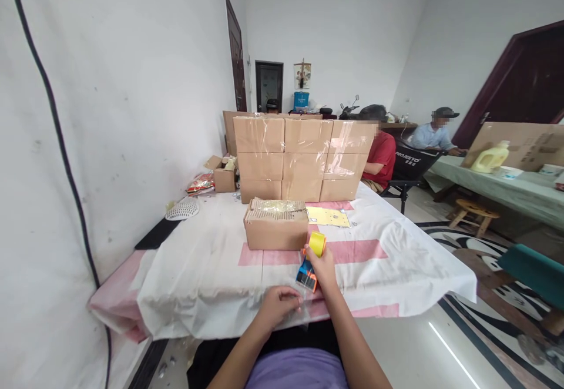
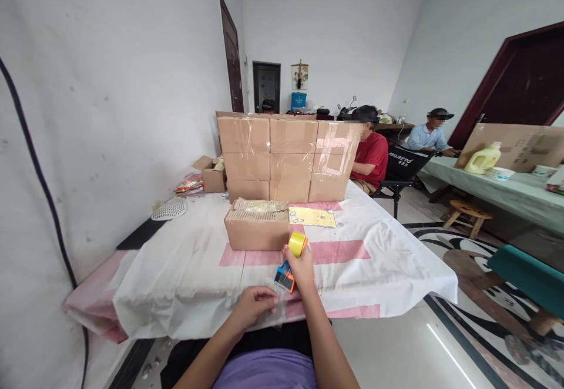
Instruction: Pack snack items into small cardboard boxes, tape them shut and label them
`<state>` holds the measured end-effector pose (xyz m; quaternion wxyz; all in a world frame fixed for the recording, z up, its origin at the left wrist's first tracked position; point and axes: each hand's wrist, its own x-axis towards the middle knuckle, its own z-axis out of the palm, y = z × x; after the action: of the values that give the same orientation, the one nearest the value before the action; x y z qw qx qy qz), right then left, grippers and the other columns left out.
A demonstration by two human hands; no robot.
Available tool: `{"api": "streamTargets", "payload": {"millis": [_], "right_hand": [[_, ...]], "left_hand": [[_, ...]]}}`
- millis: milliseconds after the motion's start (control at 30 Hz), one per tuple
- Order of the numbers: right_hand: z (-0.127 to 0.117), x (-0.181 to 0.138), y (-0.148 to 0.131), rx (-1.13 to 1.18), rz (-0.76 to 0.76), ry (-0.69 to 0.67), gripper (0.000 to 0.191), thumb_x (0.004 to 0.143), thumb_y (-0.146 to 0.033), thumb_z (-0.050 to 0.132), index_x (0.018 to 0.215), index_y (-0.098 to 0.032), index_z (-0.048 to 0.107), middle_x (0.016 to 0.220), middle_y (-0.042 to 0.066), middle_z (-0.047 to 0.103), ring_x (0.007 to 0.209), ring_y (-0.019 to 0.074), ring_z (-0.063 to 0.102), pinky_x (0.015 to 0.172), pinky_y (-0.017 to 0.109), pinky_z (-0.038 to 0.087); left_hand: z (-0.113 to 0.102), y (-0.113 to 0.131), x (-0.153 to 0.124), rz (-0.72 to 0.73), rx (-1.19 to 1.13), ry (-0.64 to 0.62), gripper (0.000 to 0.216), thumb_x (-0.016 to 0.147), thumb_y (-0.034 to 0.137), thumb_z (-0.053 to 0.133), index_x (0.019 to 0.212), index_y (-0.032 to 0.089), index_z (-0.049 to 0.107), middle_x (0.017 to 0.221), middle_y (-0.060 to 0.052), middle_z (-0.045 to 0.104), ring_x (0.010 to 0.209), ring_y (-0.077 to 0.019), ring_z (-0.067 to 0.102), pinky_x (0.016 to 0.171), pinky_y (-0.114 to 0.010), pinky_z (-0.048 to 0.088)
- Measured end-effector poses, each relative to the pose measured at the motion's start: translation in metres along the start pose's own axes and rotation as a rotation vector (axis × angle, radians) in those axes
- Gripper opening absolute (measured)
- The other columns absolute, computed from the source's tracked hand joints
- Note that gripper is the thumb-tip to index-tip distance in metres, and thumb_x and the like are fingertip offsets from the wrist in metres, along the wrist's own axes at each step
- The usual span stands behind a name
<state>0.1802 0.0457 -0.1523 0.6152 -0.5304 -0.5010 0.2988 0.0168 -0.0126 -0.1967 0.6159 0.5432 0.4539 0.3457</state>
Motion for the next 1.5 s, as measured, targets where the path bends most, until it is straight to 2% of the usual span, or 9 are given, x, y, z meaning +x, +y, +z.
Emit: {"api": "streamTargets", "payload": {"millis": [133,333,533,733,933,1100,1300,1400,1500], "right_hand": [[0.0,0.002,0.002,-0.045,-0.018,-0.003,0.033,0.082,-0.049,0.069,0.084,-0.016,0.068,0.078,0.007,0.074,0.069,0.0242,0.069,0.063,0.033,0.052],[0.0,0.001,-0.001,-0.01,0.007,0.018,0.04,0.078,-0.057,0.071,0.082,-0.017,0.066,0.074,0.007,0.072,0.067,0.0249,0.068,0.061,0.033,0.052],[0.0,0.0,0.004,0.06,0.041,-0.012,0.042,0.082,-0.058,0.068,0.089,-0.017,0.065,0.081,0.008,0.074,0.072,0.0261,0.07,0.063,0.033,0.055],[-0.001,0.0,0.003,0.063,0.023,-0.012,0.041,0.082,-0.057,0.068,0.09,-0.017,0.065,0.084,0.008,0.074,0.076,0.0266,0.07,0.067,0.034,0.055],[-0.002,-0.001,0.002,0.095,0.009,-0.035,0.038,0.084,-0.056,0.067,0.089,-0.018,0.066,0.082,0.008,0.073,0.075,0.0266,0.069,0.066,0.034,0.054],[-0.003,-0.004,0.004,0.1,0.007,-0.032,0.041,0.085,-0.054,0.066,0.097,-0.015,0.067,0.089,0.008,0.073,0.081,0.0249,0.068,0.072,0.032,0.053],[-0.001,-0.006,0.004,0.125,0.012,-0.037,0.039,0.087,-0.052,0.065,0.097,-0.015,0.066,0.088,0.008,0.072,0.08,0.0236,0.068,0.07,0.031,0.052],[-0.001,-0.006,0.002,0.149,0.023,-0.032,0.037,0.086,-0.051,0.066,0.093,-0.015,0.066,0.083,0.007,0.072,0.076,0.0228,0.067,0.067,0.03,0.051],[-0.001,-0.007,0.001,0.154,0.023,-0.028,0.033,0.086,-0.049,0.066,0.09,-0.016,0.066,0.083,0.006,0.072,0.076,0.0228,0.067,0.068,0.03,0.051]], "left_hand": [[-0.003,0.001,0.003,-0.035,0.038,-0.017,0.054,0.054,0.067,0.078,0.071,0.017,0.068,0.062,-0.004,0.068,0.056,-0.0178,0.058,0.06,-0.03,0.042],[-0.008,0.003,0.006,-0.134,0.097,-0.188,0.057,0.058,0.067,0.076,0.082,0.017,0.065,0.071,-0.005,0.073,0.032,-0.0043,0.027,0.041,-0.024,0.019],[-0.005,-0.005,-0.001,-0.156,0.206,-0.364,0.064,0.054,0.064,0.084,0.095,0.016,0.077,0.051,0.003,0.057,0.04,-0.0105,0.044,0.042,-0.022,0.023],[-0.006,0.008,-0.009,0.027,0.255,-0.385,0.068,0.073,0.079,0.064,0.083,0.015,0.083,0.047,0.003,0.039,0.047,-0.0089,0.032,0.05,-0.024,0.024],[-0.007,0.006,-0.008,-0.084,0.324,-0.553,0.082,0.08,0.086,0.046,0.096,0.015,0.082,0.055,-0.001,0.055,0.044,-0.0092,0.042,0.049,-0.024,0.032],[-0.009,0.0,-0.005,-0.089,0.308,-0.552,0.088,0.077,0.089,0.045,0.096,0.011,0.081,0.059,-0.002,0.059,0.047,-0.0088,0.047,0.049,-0.022,0.033],[-0.018,0.002,-0.003,-0.362,0.211,-0.472,0.095,0.057,0.088,0.066,0.111,0.01,0.07,0.07,-0.01,0.072,0.046,-0.0144,0.057,0.047,-0.024,0.039],[-0.021,0.002,-0.002,-0.333,0.152,-0.413,0.092,0.059,0.086,0.068,0.116,0.013,0.067,0.099,-0.017,0.075,0.053,-0.0161,0.065,0.045,-0.023,0.04],[-0.021,-0.001,0.0,-0.274,0.099,-0.338,0.086,0.061,0.085,0.069,0.113,0.017,0.071,0.125,-0.018,0.068,0.065,-0.0178,0.071,0.046,-0.022,0.041]]}}
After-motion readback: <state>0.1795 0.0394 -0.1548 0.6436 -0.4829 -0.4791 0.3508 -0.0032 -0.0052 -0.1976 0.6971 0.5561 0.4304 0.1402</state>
